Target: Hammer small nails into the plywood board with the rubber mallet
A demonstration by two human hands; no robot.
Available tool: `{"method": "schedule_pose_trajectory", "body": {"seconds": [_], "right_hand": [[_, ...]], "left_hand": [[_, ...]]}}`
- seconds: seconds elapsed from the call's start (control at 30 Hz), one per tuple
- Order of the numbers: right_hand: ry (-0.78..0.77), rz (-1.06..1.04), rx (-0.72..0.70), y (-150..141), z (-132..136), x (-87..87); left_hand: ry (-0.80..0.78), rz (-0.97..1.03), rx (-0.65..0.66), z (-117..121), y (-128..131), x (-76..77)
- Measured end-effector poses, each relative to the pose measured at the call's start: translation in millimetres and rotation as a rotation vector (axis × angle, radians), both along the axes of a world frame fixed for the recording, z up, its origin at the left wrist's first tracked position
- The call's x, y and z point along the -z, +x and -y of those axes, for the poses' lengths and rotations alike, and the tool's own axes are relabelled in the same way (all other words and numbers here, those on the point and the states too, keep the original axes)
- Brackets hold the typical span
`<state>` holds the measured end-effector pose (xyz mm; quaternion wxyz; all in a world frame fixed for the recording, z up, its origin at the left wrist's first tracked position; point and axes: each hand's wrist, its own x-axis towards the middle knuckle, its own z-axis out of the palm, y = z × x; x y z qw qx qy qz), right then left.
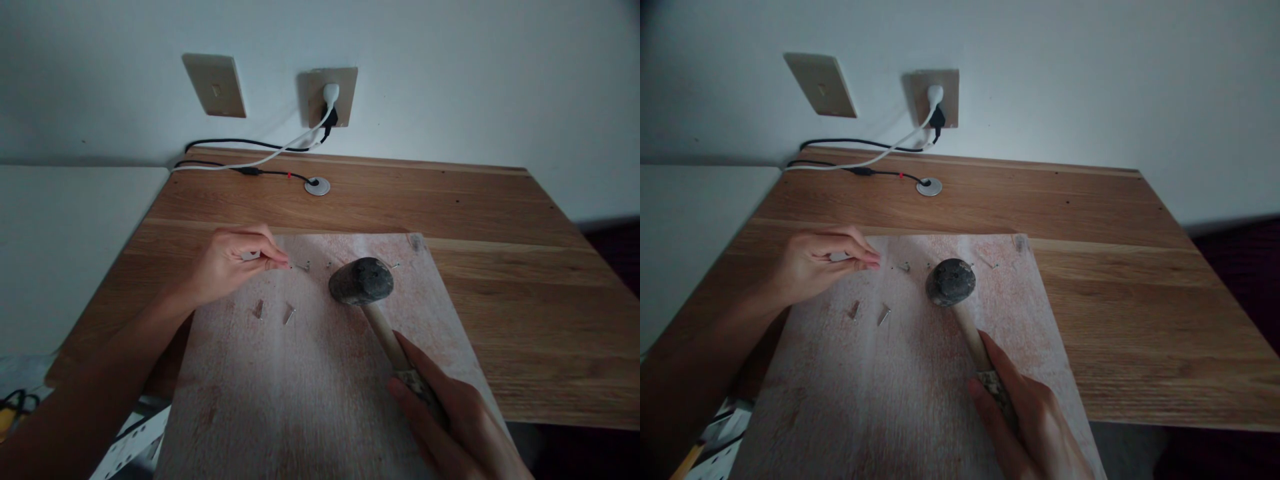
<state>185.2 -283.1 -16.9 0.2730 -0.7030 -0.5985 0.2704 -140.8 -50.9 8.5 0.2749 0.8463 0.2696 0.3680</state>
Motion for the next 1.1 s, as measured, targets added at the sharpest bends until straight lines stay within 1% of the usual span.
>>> {"method": "schedule_pose_trajectory", "body": {"seconds": [0.1,0.23,0.37,0.47,0.6,0.8,0.97,1.1], "right_hand": [[-0.028,-0.021,-0.008,0.7,2.1,1.1],[-0.048,-0.027,-0.022,3.8,5.0,4.0],[-0.038,-0.01,-0.004,1.8,2.2,1.7],[-0.049,0.015,0.02,-2.0,-1.8,-2.7],[-0.039,-0.001,0.011,-2.7,-3.9,-4.5],[-0.036,-0.023,-0.018,1.5,-1.1,0.7],[-0.052,0.016,0.009,0.4,-1.4,-1.3],[-0.035,-0.012,0.0,2.2,0.9,0.3]], "left_hand": [[0.057,-0.039,-0.01,-0.7,-0.9,0.4],[0.144,0.004,-0.091,1.3,2.1,2.9],[0.134,0.036,-0.169,3.3,4.5,3.8],[0.117,0.038,-0.191,3.4,4.2,4.1],[0.106,0.034,-0.158,2.7,3.3,5.7],[0.079,0.032,-0.133,1.4,2.1,4.9],[0.032,0.007,-0.11,-0.4,-2.2,4.7],[0.022,-0.029,-0.076,-2.1,-4.3,4.6]]}}
